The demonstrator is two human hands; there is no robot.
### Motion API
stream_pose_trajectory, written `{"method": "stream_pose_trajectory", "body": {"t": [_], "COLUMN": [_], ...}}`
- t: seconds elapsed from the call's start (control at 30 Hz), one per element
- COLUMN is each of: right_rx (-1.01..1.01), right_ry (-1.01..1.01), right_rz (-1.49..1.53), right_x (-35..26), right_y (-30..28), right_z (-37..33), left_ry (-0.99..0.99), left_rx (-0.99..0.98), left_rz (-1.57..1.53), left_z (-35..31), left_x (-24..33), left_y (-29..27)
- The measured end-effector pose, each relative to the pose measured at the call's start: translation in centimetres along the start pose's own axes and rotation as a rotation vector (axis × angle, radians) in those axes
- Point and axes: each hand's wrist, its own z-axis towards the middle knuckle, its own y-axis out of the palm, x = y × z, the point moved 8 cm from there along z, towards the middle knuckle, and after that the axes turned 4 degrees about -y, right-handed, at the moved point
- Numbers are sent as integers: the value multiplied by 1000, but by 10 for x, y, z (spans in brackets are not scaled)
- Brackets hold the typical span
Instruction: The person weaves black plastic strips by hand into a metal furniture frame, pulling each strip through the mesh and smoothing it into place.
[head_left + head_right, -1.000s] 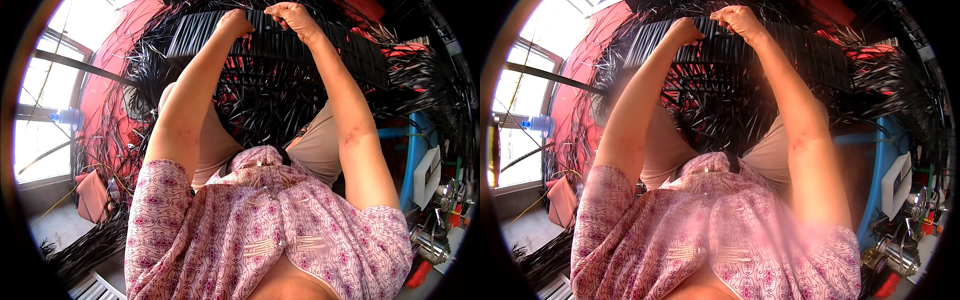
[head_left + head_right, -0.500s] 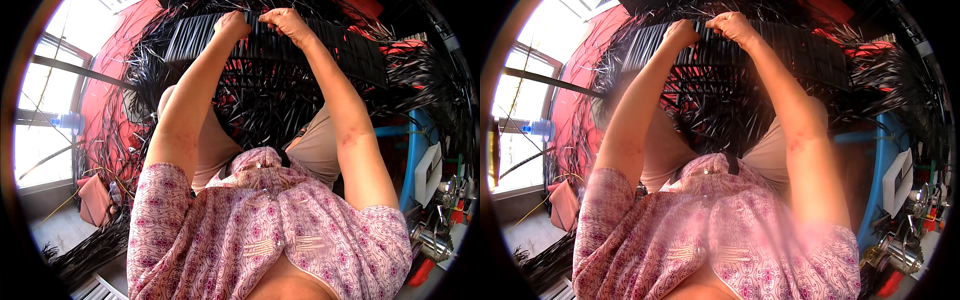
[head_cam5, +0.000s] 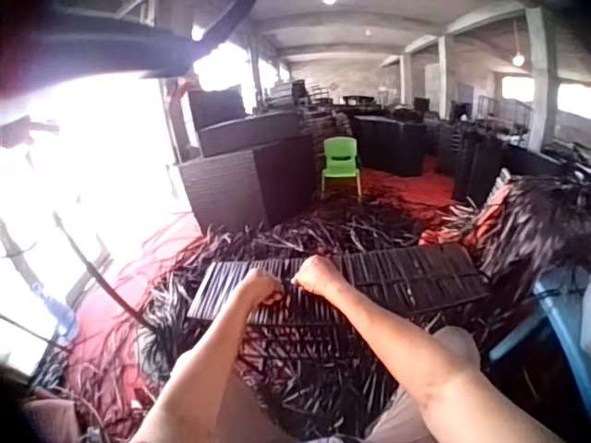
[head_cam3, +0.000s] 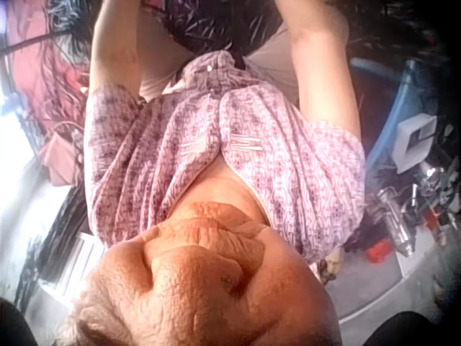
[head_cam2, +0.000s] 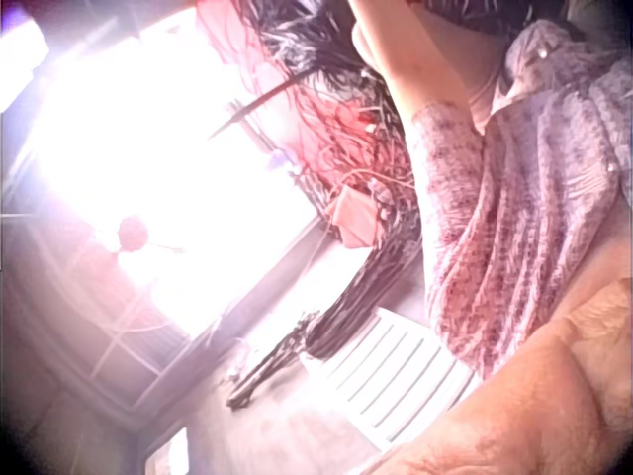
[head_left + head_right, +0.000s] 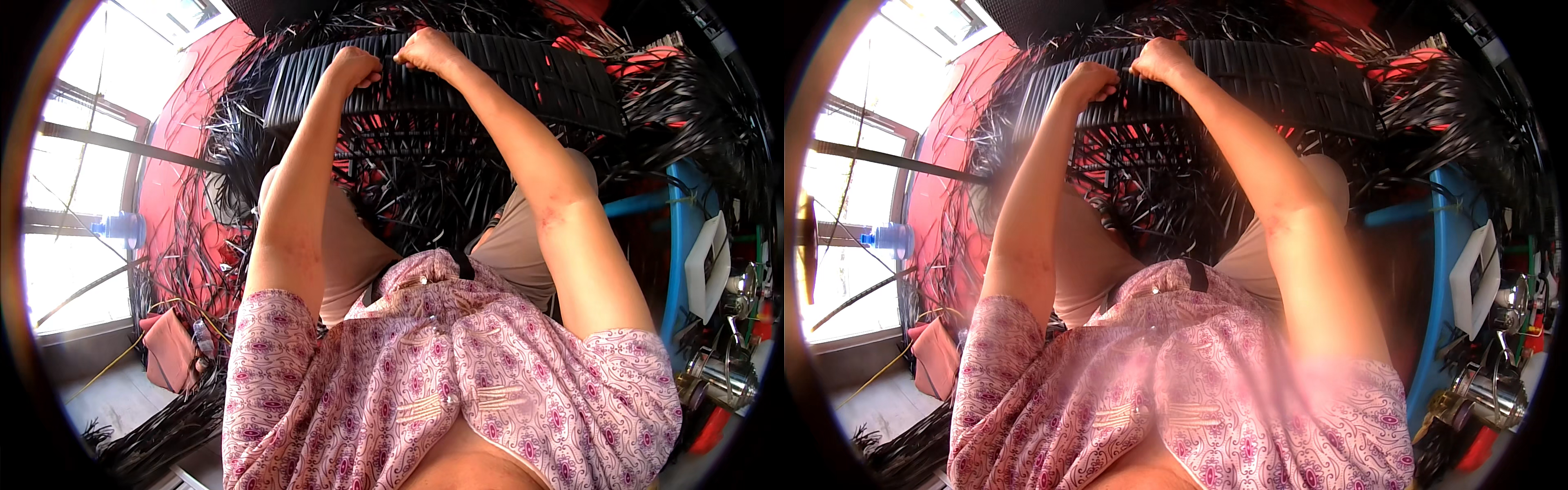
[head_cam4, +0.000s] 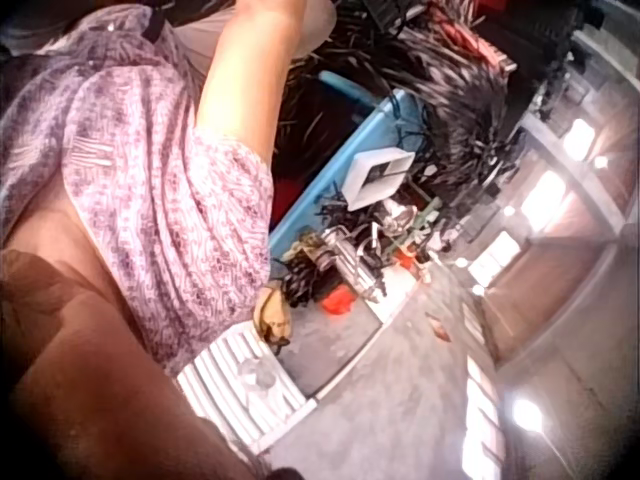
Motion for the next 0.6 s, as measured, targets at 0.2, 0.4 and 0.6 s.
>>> {"method": "stream_pose_trajectory", "body": {"t": [0.2, 0.4, 0.6], "right_rx": [-55, -54, -134], "right_ry": [111, 93, 141], "right_rz": [-163, -170, -125], "right_x": [15, 11, -4], "right_y": [16, 17, 14], "right_z": [24, 25, 18], "left_ry": [-1, -23, -23], "left_rx": [-18, -59, -102], "left_rz": [61, 48, 77], "left_z": [5, 1, 3], "left_x": [2, -5, -7], "left_y": [4, 1, 1]}}
